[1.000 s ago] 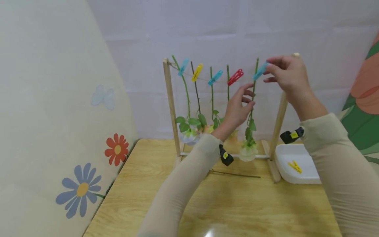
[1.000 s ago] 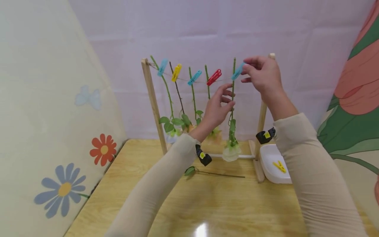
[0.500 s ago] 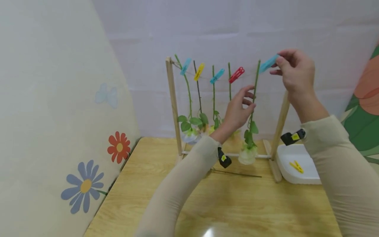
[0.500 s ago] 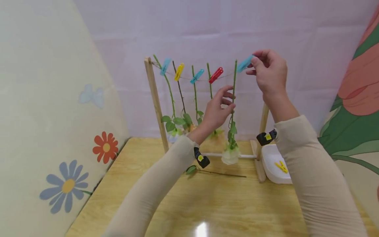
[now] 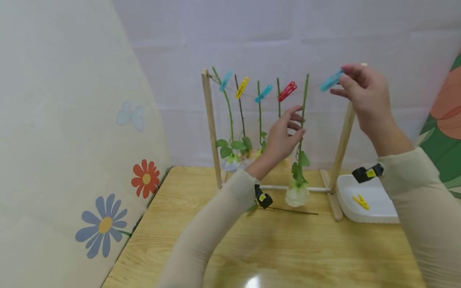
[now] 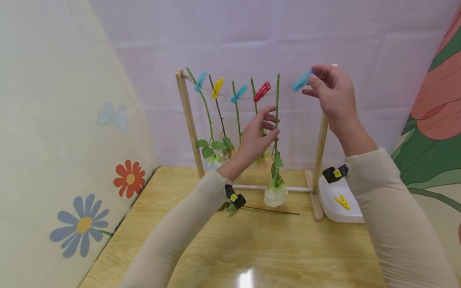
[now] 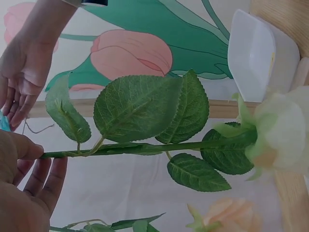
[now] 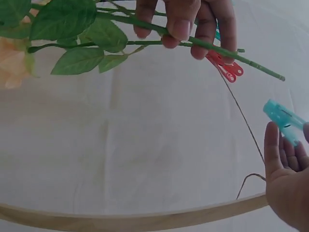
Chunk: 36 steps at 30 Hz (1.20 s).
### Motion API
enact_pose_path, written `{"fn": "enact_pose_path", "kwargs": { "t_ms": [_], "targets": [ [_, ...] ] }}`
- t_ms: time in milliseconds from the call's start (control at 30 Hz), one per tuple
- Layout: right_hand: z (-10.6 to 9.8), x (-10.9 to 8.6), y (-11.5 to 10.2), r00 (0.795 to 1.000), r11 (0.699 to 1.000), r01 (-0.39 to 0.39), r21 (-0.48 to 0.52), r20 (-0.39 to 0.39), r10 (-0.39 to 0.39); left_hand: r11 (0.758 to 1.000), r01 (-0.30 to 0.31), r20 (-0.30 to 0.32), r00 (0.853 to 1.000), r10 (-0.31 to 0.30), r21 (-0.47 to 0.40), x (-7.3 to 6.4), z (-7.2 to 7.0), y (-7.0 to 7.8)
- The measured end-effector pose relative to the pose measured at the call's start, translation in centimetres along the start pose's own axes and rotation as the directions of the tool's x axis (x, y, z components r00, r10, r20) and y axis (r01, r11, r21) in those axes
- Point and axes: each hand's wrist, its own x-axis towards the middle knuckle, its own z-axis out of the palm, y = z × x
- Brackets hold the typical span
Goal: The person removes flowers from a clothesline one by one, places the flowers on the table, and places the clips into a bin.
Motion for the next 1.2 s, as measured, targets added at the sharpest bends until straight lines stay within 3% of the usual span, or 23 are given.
{"fn": "enact_pose_path", "kwargs": {
  "t_ms": [267,467,767,1000,1200],
  "targets": [
    [-1.2,-1.6,0.5,0.992,0.992,0.065,0.112,0.098,-0.076,0.998,-0.029,0.113,0.993,0.024,0.049,-1.7,-1.0,0.6],
    [-2.2,-2.6,0.9,0.989,0.994,0.065,0.085,0.128,-0.075,0.992,-0.066,0.193,0.98,0.045,0.106,-2.7,-1.6,0.9],
    [-3.8,-3.9,1.9,0.995,0.997,0.044,0.058,0.086,-0.049,0.983,-0.102,0.312,0.949,0.049,0.153,-5.0,-2.6,1.2],
    [-5.1,-4.6,2.6,0.996,0.997,0.028,0.069,0.081,-0.033,0.959,-0.16,0.396,0.916,0.057,0.232,-6.3,-3.2,1.2],
    [-6.1,-5.3,2.9,0.997,0.997,-0.009,0.071,0.072,0.004,0.946,-0.176,0.451,0.892,0.035,0.273,-7.2,-3.4,1.2]
  ]
}}
